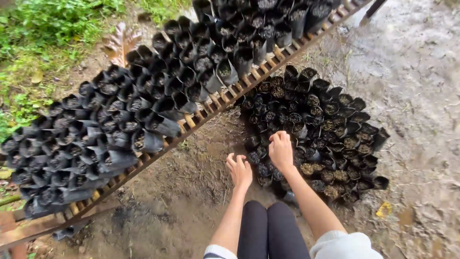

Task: Picking up soil-filled polybags from the ground and arranging them neatly on a bamboo rack.

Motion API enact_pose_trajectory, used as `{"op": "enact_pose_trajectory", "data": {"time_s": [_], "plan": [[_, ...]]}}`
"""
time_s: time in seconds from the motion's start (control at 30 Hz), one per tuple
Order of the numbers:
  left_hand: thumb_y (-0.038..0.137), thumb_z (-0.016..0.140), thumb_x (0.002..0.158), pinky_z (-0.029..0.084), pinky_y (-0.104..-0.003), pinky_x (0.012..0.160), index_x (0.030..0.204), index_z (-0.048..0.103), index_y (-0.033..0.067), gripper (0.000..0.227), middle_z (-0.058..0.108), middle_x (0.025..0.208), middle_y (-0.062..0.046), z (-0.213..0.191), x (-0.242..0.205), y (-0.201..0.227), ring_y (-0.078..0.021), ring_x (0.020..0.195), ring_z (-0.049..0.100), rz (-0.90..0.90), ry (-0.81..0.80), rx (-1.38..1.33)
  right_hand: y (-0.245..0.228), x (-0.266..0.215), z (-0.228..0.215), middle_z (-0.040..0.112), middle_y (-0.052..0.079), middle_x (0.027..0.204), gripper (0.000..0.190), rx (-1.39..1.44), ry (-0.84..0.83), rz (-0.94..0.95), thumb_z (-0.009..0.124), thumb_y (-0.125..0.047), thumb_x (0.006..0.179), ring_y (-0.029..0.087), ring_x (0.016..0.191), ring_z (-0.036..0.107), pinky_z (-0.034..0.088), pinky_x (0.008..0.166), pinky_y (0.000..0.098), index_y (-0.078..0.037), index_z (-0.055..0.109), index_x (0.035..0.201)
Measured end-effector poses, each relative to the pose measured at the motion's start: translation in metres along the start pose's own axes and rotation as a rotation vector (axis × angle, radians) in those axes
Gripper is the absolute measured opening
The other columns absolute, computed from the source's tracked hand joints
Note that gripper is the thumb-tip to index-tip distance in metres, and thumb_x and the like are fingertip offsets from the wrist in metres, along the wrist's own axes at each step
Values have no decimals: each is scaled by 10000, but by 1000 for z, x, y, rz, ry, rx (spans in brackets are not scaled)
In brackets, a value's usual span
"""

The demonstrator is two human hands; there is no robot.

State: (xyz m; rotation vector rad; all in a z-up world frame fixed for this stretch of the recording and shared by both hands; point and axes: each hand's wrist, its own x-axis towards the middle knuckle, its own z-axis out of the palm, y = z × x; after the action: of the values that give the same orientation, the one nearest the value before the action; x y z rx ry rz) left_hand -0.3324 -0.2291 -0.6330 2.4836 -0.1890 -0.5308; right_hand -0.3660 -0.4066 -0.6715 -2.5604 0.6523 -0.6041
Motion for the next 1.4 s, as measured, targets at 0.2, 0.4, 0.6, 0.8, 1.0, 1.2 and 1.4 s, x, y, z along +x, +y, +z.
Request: {"op": "enact_pose_trajectory", "data": {"time_s": [0.2, 0.4, 0.6, 0.8, 1.0, 1.2, 1.4], "plan": [[147, 566, 945, 480, -518, 999, 1062, 563, 133, 117, 334, 1374, -109, 88, 90, -59, -382, 1334, 362, 30, 71, -79, 61, -14, 140, 511, 67, 1041, 95, -26, -67, 98, 633, -88, 782, 336, 943, 582, 571, 692, 439, -119, 607, 868], [106, 547, 956, 429, -506, 1059, 1035, 566, 101, 82, 361, 1320, -122, 168, 211, -85, -395, 1294, 412, 148, 234, -266, 100, 24, 244, 493, 70, 1081, 118, -65, -91, 138, 645, -146, 761, 343, 1011, 548, 549, 720, 443, -133, 607, 873], [183, 591, 965, 505, -521, 921, 985, 620, 152, 46, 430, 1290, -52, 177, 303, -73, -325, 1238, 474, 169, 397, -163, 117, 89, 297, 434, 9, 1117, 103, -5, -88, 232, 617, -182, 835, 303, 1090, 462, 477, 838, 419, -191, 556, 918], [193, 678, 922, 463, -512, 932, 956, 665, 170, 43, 517, 1170, -87, 162, 373, -39, -355, 1158, 513, 263, 551, -83, 115, 141, 310, 436, 5, 1163, 127, 178, -50, 381, 616, -197, 859, 316, 1133, 459, 488, 892, 456, -216, 582, 980], [257, 687, 923, 461, -488, 919, 1037, 749, 197, 143, 724, 1016, -93, 201, 441, -43, -318, 1078, 630, 279, 483, 93, 127, 130, 320, 456, 27, 1173, 161, 171, -42, 368, 640, -173, 854, 314, 1140, 479, 484, 899, 454, -199, 612, 1010], [286, 657, 949, 425, -499, 943, 1111, 746, 172, 218, 690, 1096, -165, 203, 449, -15, -372, 1132, 597, 276, 479, 198, 145, 134, 319, 462, 27, 1160, 166, 109, -24, 328, 640, -147, 851, 296, 1119, 485, 472, 883, 432, -188, 609, 1009], [297, 689, 917, 411, -510, 971, 1086, 770, 203, 210, 718, 1140, -124, 212, 467, -2, -357, 1175, 591, 200, 503, 224, 149, 124, 309, 464, 30, 1162, 150, 95, -44, 266, 635, -130, 860, 300, 1128, 483, 459, 891, 423, -177, 609, 1000]]}}
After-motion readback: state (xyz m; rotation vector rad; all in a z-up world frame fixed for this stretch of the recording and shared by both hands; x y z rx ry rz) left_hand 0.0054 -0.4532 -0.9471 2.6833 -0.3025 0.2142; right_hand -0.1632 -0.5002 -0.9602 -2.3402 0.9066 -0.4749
